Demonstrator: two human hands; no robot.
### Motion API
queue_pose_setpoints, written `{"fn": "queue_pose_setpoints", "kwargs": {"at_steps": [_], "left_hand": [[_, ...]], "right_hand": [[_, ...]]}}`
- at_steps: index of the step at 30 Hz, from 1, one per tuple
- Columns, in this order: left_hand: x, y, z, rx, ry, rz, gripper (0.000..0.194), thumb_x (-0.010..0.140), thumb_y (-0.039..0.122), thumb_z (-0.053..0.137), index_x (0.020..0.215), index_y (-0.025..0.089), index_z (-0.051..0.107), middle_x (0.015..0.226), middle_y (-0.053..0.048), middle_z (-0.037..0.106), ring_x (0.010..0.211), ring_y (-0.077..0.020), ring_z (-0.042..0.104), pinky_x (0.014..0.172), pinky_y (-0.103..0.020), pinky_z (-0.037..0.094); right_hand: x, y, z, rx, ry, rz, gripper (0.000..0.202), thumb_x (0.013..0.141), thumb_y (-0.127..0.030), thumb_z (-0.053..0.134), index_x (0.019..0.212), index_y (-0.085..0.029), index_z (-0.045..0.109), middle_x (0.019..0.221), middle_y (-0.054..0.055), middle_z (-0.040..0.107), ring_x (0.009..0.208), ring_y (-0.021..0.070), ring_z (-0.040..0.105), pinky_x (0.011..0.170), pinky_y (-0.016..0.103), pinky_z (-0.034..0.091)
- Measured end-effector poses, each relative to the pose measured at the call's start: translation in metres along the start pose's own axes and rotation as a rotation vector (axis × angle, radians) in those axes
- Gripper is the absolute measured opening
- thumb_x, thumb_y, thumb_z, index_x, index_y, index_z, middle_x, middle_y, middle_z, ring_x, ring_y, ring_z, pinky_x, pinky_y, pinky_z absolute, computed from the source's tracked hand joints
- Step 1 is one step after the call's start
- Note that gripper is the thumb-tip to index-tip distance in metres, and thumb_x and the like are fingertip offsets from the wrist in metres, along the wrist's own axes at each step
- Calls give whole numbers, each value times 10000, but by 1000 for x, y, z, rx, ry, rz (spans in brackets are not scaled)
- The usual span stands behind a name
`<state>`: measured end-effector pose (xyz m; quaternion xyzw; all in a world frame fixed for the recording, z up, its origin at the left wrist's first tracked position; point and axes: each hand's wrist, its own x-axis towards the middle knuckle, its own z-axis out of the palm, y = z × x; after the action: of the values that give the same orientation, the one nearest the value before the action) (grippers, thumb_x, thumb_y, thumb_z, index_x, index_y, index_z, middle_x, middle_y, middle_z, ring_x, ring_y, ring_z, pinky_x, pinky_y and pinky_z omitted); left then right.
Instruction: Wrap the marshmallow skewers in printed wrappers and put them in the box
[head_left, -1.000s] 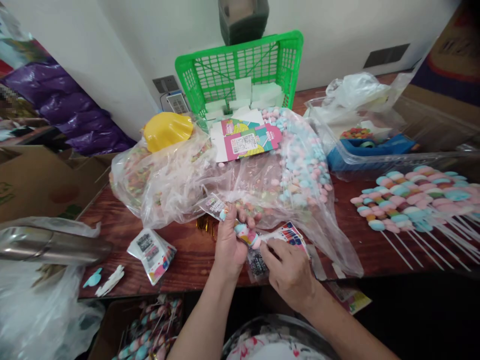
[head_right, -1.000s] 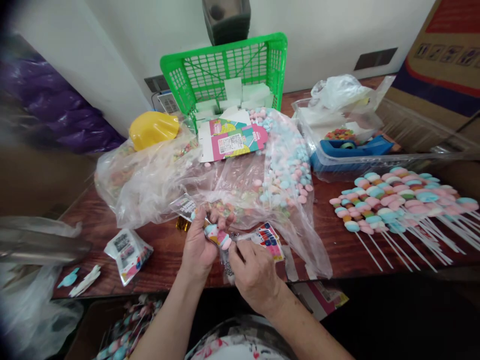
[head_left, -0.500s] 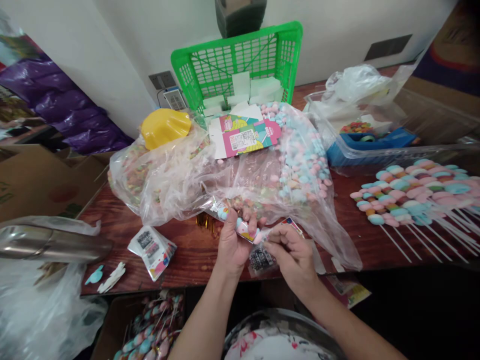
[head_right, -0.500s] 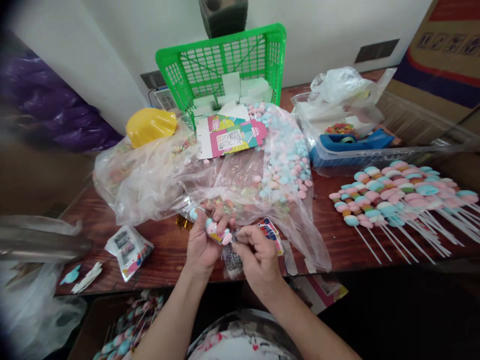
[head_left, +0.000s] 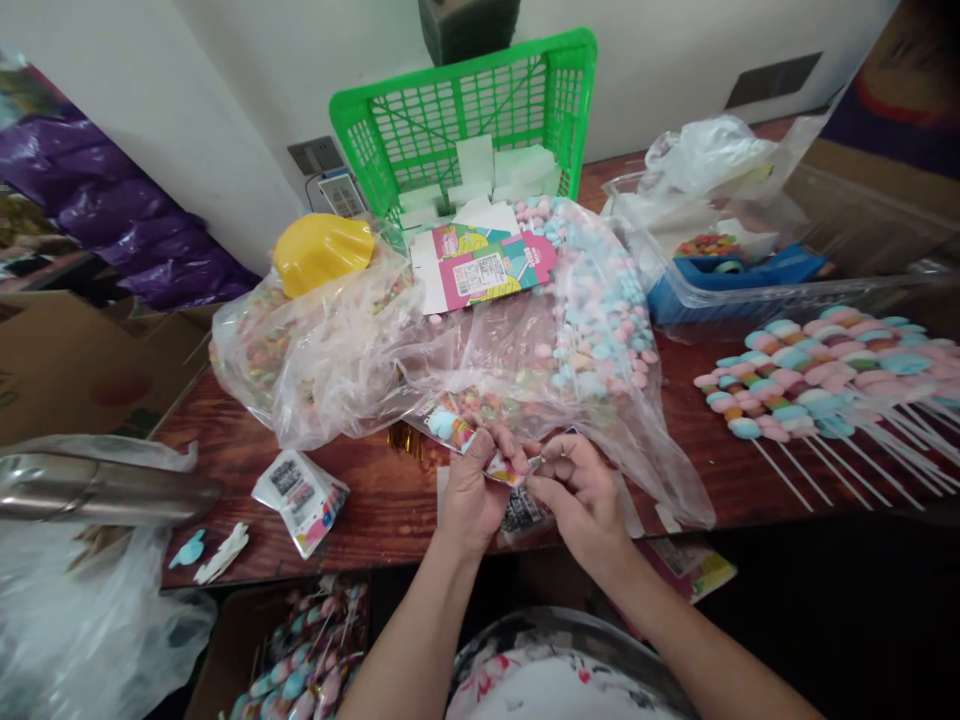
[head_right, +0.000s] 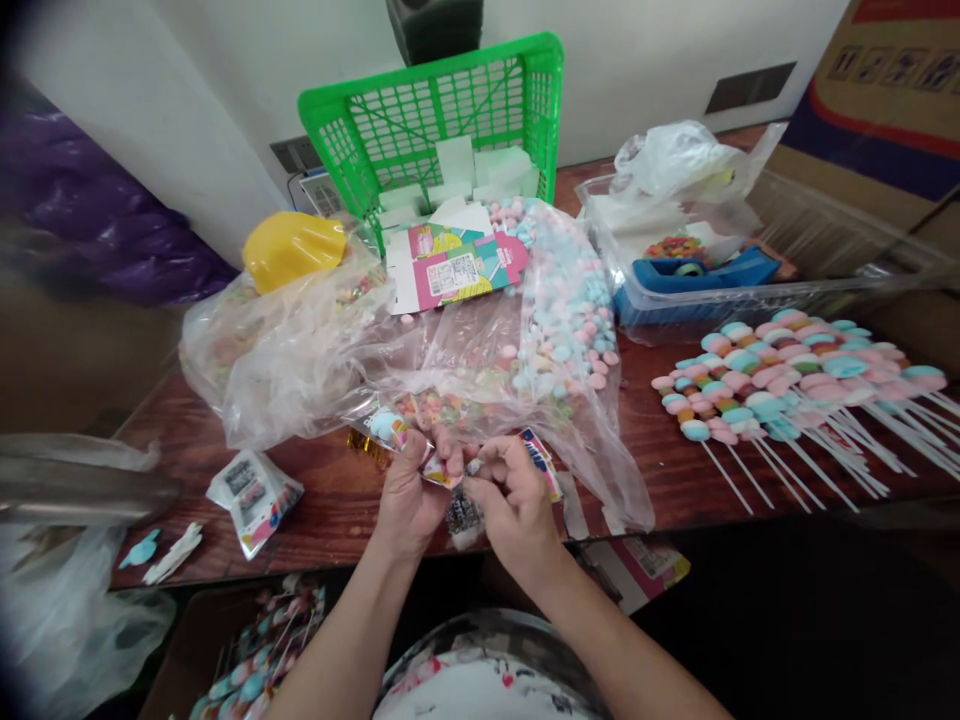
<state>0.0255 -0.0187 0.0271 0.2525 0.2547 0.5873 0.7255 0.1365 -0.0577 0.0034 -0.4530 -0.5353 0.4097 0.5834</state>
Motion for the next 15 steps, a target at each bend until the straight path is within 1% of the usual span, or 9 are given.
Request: {"fn": "queue_pose_setpoints", "kwargs": {"at_steps": [2,3,5,7,9,10,12,14,15], "left_hand": [[-1,0,-1,-54,-44,-48,324,693,402,783,797,207,546,630,53,568,519,-98,557,726,-309,533],[0,0,-2,-75,-59,-72,336,685,423,784,820,213,559,643,48,572,539,-103,564,738,-320,531],[1,3,-5,-91,-75,-100,397,639,480,797,860,222,592,672,28,592,592,-135,592,751,-357,528],[2,7,-8,-75,-83,-103,489,548,531,826,876,227,628,719,-2,630,674,-194,633,749,-399,524],[4,12,-12,-58,-85,-82,517,486,523,848,868,236,652,765,-20,665,745,-240,656,753,-424,518],[5,14,-13,-52,-86,-66,493,483,498,853,853,239,656,760,-17,670,745,-242,658,759,-428,517],[5,14,-13,-30,-102,-43,388,522,430,842,784,228,639,662,7,645,664,-208,641,773,-428,516],[5,10,-11,9,-125,-59,298,588,375,806,697,204,588,559,31,583,579,-168,603,794,-419,515],[4,7,-9,27,-132,-79,282,624,353,784,657,193,553,532,37,557,558,-155,588,805,-410,512]], "right_hand": [[2,-1,0,348,-5,277,260,789,-243,626,938,-224,414,572,-75,548,485,91,517,439,176,355],[3,-1,1,450,0,359,313,754,-260,661,935,-225,408,547,-88,526,459,84,492,408,159,298],[3,-2,2,533,17,446,376,699,-281,709,919,-223,410,542,-93,518,449,77,486,389,143,231],[2,-1,3,522,25,458,392,681,-297,726,916,-219,422,554,-90,524,469,80,505,402,143,252],[1,-1,4,487,13,435,378,696,-300,717,936,-215,437,552,-88,528,485,81,508,424,149,287],[0,-1,4,477,6,420,371,710,-296,708,956,-215,442,551,-89,528,489,79,504,433,151,296],[-1,0,5,469,1,397,381,730,-288,695,1006,-215,443,546,-95,518,489,75,493,447,155,320],[-2,0,7,460,29,363,418,745,-299,684,1069,-215,434,603,-84,550,510,76,507,484,173,383],[-3,1,8,441,56,336,433,757,-309,673,1103,-214,430,648,-70,575,536,81,526,514,190,421]]}}
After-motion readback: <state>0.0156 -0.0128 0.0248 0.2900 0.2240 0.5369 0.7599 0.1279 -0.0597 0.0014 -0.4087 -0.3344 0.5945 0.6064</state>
